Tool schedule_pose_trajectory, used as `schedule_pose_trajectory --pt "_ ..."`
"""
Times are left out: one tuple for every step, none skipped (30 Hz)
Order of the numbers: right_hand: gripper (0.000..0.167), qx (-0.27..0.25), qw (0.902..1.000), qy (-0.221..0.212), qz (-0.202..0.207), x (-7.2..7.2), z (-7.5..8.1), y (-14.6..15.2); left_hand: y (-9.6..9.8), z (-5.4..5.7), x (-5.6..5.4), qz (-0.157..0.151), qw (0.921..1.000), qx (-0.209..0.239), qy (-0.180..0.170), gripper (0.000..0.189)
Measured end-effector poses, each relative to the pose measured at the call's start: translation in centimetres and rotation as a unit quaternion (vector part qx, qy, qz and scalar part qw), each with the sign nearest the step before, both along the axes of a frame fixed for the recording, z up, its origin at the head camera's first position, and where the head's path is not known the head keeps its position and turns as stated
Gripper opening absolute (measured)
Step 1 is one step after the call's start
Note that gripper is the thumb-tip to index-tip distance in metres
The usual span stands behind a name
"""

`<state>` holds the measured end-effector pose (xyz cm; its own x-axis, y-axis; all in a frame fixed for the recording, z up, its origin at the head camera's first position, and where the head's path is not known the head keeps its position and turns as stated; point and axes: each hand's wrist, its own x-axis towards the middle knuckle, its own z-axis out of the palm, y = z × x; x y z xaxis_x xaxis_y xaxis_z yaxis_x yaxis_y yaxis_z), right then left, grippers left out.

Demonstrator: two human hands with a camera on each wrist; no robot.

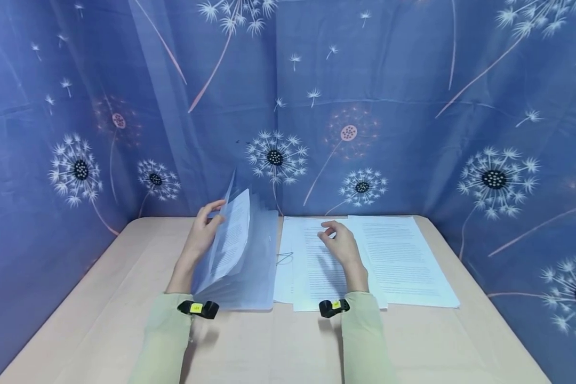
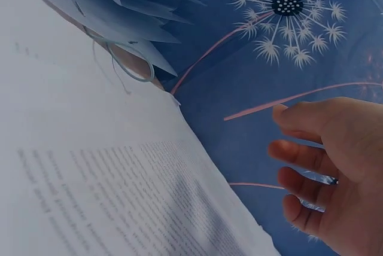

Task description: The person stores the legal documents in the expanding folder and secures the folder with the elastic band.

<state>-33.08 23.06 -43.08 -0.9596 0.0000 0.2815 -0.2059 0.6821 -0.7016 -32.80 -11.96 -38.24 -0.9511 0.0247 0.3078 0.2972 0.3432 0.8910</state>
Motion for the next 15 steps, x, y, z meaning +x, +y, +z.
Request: schedule_pose_trajectory --pt "0.038 -0.005 1.0000 -0.002 0.000 -0.10 -0.08 -0.10 -0.08 0.02 0.03 0.002 1.0000 0.002 0.000 0.049" --pt "0.039 -0.011 0.9999 -0.004 -0.001 -0.17 -0.15 -0.22 -0.15 0.06 0.07 0.002 1.0000 0.001 0.000 0.049" --pt "0.039 -0.020 0.9998 -0.006 -0.004 -0.18 -0.21 -0.36 -0.22 0.07 0.07 0.001 1.0000 0.001 0.001 0.049" --pt "0.039 -0.033 0.9994 -0.007 -0.009 -0.18 -0.28 -0.47 -0.25 0.07 0.04 0.001 1.0000 0.001 0.002 0.049" --pt "0.040 -0.044 0.9989 -0.010 -0.013 -0.17 -0.34 -0.59 -0.28 0.07 0.01 0.000 1.0000 0.001 0.003 0.049" --pt "0.040 -0.052 0.9985 -0.013 -0.015 -0.17 -0.40 -0.67 -0.28 0.10 -0.01 -0.002 1.0000 0.000 0.004 0.049" --pt "0.040 -0.057 0.9981 -0.014 -0.017 -0.16 -0.46 -0.73 -0.27 0.11 -0.02 -0.002 1.0000 0.000 0.005 0.049" --pt "0.041 -0.062 0.9978 -0.015 -0.018 -0.18 -0.52 -0.77 -0.25 0.13 -0.04 -0.004 1.0000 0.000 0.005 0.049" --pt "0.041 -0.065 0.9975 -0.016 -0.021 -0.20 -0.56 -0.77 -0.25 0.10 -0.10 -0.004 1.0000 0.000 0.006 0.049" --pt "0.041 -0.066 0.9974 -0.017 -0.023 -0.23 -0.60 -0.74 -0.23 0.10 -0.10 -0.005 1.0000 0.000 0.005 0.049" --pt "0.041 -0.062 0.9976 -0.020 -0.023 -0.26 -0.62 -0.66 -0.22 0.11 -0.09 -0.005 1.0000 -0.001 0.005 0.049" --pt "0.041 -0.060 0.9977 -0.019 -0.026 -0.34 -0.66 -0.57 -0.23 0.12 -0.08 -0.005 1.0000 -0.002 0.004 0.050" --pt "0.041 -0.057 0.9978 -0.021 -0.026 -0.41 -0.67 -0.45 -0.29 0.10 -0.11 -0.004 1.0000 -0.002 0.003 0.050" --pt "0.041 -0.056 0.9978 -0.024 -0.027 -0.52 -0.65 -0.33 -0.36 0.09 -0.13 -0.003 1.0000 -0.003 0.003 0.050" --pt "0.041 -0.053 0.9979 -0.027 -0.024 -0.63 -0.61 -0.20 -0.45 0.10 -0.16 -0.003 1.0000 -0.004 0.004 0.050"
